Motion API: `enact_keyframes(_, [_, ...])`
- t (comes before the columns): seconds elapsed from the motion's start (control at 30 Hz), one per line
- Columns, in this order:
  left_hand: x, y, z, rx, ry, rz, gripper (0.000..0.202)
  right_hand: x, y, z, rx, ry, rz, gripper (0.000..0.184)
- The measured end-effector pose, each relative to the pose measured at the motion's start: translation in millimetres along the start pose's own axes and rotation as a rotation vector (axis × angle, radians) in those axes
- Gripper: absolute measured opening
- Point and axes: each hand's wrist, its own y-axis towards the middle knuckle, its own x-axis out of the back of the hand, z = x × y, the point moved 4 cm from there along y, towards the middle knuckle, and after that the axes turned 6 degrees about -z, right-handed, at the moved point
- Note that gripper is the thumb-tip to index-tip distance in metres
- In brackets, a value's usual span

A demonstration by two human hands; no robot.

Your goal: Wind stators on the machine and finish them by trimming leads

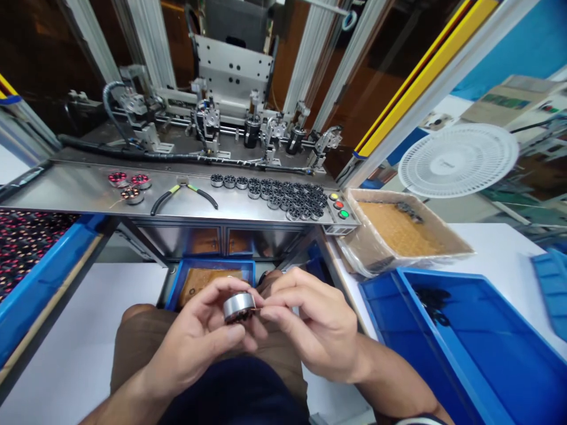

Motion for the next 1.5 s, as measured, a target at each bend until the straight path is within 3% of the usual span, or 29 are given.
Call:
enact_keyframes(0.1, [5.2,-1,-11,-0.201,-0.035,-0.072,0.031,-4,-1,-3,-0.027,0.048,-0.047,0.007])
enact_keyframes(0.17, [7.1,4,-13,-0.176,-0.075,-0.043,0.032,-8,0,-5,-0.014,0.097,-0.027,0.008])
enact_keyframes(0.3, [2.2,13,6,0.327,-0.046,0.201,0.053,-12,0,-5,0.048,0.149,0.040,0.008])
enact_keyframes(0.37, [-1.4,9,13,0.467,-0.045,0.319,0.060,-10,-1,-7,0.043,0.130,0.040,0.007])
enact_keyframes(0.43, [-1.1,7,13,0.408,-0.019,0.286,0.049,-7,-2,-8,0.025,0.091,0.021,0.007])
enact_keyframes(0.53, [3.6,3,8,0.178,0.075,0.086,0.032,-5,-3,-10,0.000,0.040,-0.023,0.009])
enact_keyframes(0.67, [12.6,-2,-1,-0.178,0.166,-0.149,0.040,-6,-4,-13,-0.015,0.036,-0.075,0.008])
enact_keyframes(0.73, [17.3,-2,-2,-0.283,0.207,-0.204,0.045,-7,-3,-15,-0.005,0.048,-0.090,0.008])
enact_keyframes(0.83, [23.0,0,2,-0.256,0.266,-0.213,0.046,-9,-1,-18,0.035,0.064,-0.102,0.009])
enact_keyframes(0.97, [24.6,5,6,-0.193,0.261,-0.184,0.027,-11,2,-16,0.045,0.063,-0.123,0.010])
enact_keyframes(1.07, [23.4,9,-1,-0.293,0.265,-0.198,0.028,-14,-3,-16,-0.126,0.108,-0.204,0.012])
enact_keyframes(1.13, [23.4,12,-5,-0.341,0.257,-0.219,0.029,-21,-13,-21,-0.361,0.230,-0.221,0.017])
enact_keyframes(1.23, [22.8,16,-9,-0.323,0.207,-0.207,0.029,-45,-33,-30,-0.743,0.557,-0.134,0.026])
enact_keyframes(1.3, [21.5,17,-11,-0.311,0.187,-0.183,0.029,-61,-44,-35,-0.903,0.760,-0.076,0.031])
enact_keyframes(1.4, [20.4,16,-15,-0.321,0.180,-0.152,0.029,-74,-53,-42,-0.984,0.928,-0.048,0.035])
enact_keyframes(1.5, [22.3,15,-16,-0.331,0.208,-0.140,0.028,-76,-55,-45,-0.970,1.063,-0.035,0.040])
